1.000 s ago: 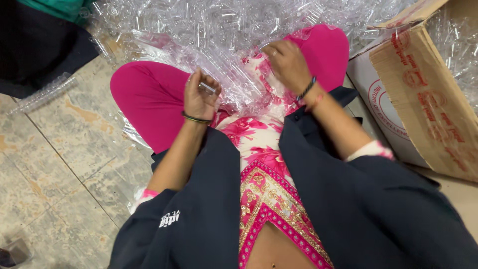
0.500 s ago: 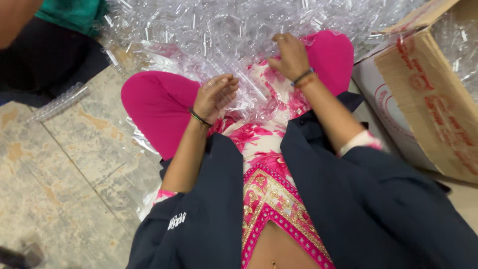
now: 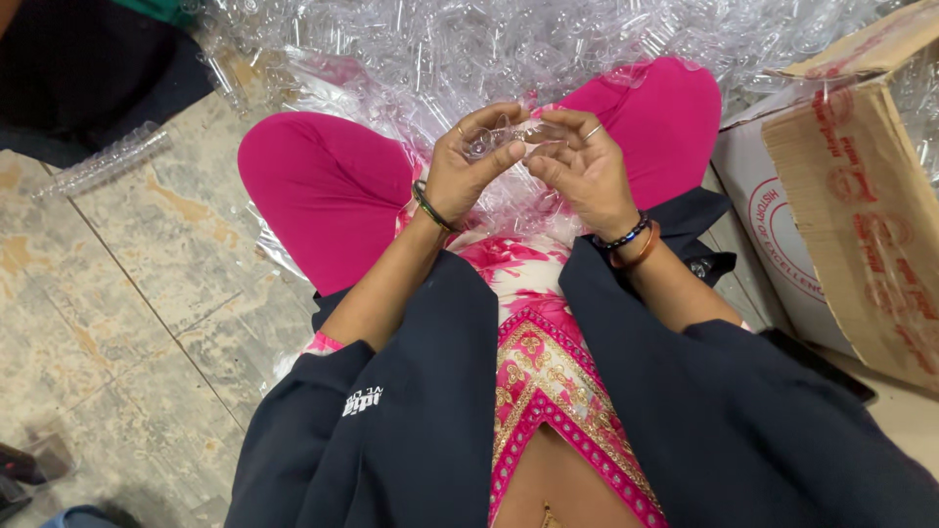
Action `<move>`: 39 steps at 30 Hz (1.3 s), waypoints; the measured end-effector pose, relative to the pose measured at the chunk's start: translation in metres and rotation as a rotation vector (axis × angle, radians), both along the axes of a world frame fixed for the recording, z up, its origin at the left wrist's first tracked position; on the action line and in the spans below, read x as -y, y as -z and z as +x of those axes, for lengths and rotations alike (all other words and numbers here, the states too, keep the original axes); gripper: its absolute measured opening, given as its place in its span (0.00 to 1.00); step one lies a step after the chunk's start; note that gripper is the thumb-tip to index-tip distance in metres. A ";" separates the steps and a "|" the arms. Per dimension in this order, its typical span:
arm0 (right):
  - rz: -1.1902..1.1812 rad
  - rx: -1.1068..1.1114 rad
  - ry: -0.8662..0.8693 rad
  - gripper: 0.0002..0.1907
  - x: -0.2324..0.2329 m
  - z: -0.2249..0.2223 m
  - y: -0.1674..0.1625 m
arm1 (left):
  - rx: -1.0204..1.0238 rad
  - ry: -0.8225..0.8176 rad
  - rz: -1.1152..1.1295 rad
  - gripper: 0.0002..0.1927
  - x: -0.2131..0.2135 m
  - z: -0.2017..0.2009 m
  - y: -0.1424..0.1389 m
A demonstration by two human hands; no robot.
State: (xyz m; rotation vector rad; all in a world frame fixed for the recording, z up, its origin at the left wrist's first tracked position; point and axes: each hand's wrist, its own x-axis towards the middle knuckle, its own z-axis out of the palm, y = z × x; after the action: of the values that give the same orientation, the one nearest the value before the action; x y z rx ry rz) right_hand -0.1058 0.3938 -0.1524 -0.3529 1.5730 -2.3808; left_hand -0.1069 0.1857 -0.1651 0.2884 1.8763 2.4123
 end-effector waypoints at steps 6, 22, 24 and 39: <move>-0.041 0.107 -0.049 0.21 0.007 0.003 0.012 | 0.182 0.064 0.194 0.25 0.005 0.006 0.002; 0.357 -0.192 0.079 0.23 0.022 0.022 0.009 | 0.593 -0.192 1.036 0.24 0.012 -0.012 0.034; 0.324 -0.044 0.075 0.24 0.026 0.021 0.017 | 0.448 -0.122 1.005 0.23 0.000 -0.001 0.033; 0.637 -0.301 -0.118 0.41 0.011 -0.012 -0.019 | -0.345 0.025 -0.957 0.43 0.010 0.020 0.002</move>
State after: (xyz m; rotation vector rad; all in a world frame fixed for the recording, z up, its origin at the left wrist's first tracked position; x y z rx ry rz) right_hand -0.1175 0.3831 -0.1329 -0.6538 2.2560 -1.6690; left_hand -0.0871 0.1759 -0.1675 0.6435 2.8529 1.2393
